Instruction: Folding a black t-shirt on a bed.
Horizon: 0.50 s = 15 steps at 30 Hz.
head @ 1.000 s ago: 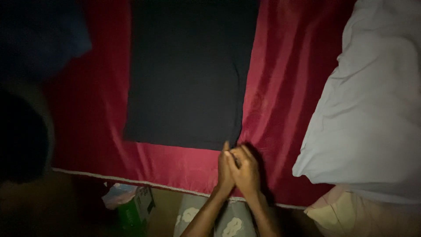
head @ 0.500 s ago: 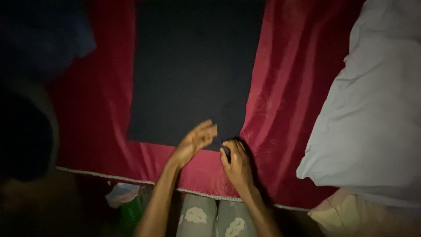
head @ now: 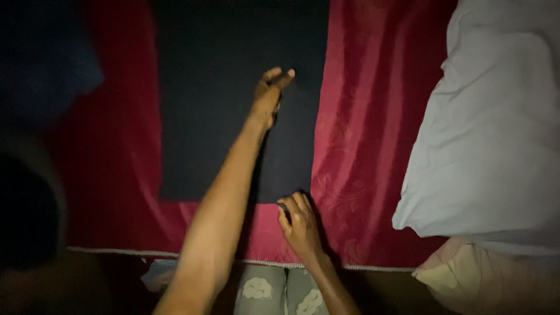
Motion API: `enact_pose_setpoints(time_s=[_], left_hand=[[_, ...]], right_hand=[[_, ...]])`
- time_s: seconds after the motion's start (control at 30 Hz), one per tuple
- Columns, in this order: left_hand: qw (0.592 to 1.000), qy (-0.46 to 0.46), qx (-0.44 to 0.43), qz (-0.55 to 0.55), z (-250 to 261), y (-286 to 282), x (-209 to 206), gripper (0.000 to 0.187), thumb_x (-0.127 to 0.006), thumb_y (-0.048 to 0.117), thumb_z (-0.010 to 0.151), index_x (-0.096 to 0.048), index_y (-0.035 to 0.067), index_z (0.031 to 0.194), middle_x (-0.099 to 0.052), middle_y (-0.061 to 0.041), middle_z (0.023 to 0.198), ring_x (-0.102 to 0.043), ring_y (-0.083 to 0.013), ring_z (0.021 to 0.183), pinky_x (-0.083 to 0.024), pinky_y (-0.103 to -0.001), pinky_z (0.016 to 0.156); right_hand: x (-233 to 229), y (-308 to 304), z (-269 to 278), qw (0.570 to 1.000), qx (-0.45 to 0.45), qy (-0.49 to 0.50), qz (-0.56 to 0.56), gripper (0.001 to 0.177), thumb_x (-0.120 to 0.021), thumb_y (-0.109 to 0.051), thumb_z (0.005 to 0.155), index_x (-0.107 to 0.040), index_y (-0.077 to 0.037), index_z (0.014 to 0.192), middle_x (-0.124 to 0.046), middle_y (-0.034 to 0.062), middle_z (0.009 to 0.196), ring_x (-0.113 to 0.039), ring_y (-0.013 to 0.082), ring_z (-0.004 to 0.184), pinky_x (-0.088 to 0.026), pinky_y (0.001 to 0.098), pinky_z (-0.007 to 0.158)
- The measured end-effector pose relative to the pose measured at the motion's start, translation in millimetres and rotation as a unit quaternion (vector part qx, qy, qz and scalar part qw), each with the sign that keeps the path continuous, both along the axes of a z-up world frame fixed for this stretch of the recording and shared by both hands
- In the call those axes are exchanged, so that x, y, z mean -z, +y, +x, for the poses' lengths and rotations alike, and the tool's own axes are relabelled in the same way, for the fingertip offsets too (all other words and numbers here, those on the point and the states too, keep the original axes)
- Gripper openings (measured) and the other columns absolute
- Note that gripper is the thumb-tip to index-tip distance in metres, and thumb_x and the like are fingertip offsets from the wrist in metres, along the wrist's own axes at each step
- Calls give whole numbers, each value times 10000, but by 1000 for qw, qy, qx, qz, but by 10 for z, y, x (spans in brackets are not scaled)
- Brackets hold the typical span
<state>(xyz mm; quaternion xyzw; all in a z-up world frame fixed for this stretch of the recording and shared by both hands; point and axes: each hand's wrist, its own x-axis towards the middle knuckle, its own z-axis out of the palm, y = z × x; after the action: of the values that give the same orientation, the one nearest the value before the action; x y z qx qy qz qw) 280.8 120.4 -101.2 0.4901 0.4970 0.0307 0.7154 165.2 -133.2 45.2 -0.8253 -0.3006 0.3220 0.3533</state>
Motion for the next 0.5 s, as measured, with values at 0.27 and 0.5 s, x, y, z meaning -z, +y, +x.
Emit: enact_pose_setpoints(time_s=[0.27,0.5], left_hand=[[1000,-23,-1,-17,286,693,-244,375,-779,382,831,-760,198,1156,-526,27,678,-415,-108,577,-347,-259,450],[998,10,-2,-68,264,919,-410,229,-746,346,913,-657,136,891,-622,45,685,-542,-80,552,-499,-245,505]], right_hand=[[216,182,-161,999,-30,-24,13,201,-663,48,869,-685,54,1068,-605,167,1028,-618,330,982,-530,418,858],[346,366,-248,999,-48,-21,13,171,-653,24,920,-694,56,1082,-606,166,994,-618,319,927,-525,416,809]])
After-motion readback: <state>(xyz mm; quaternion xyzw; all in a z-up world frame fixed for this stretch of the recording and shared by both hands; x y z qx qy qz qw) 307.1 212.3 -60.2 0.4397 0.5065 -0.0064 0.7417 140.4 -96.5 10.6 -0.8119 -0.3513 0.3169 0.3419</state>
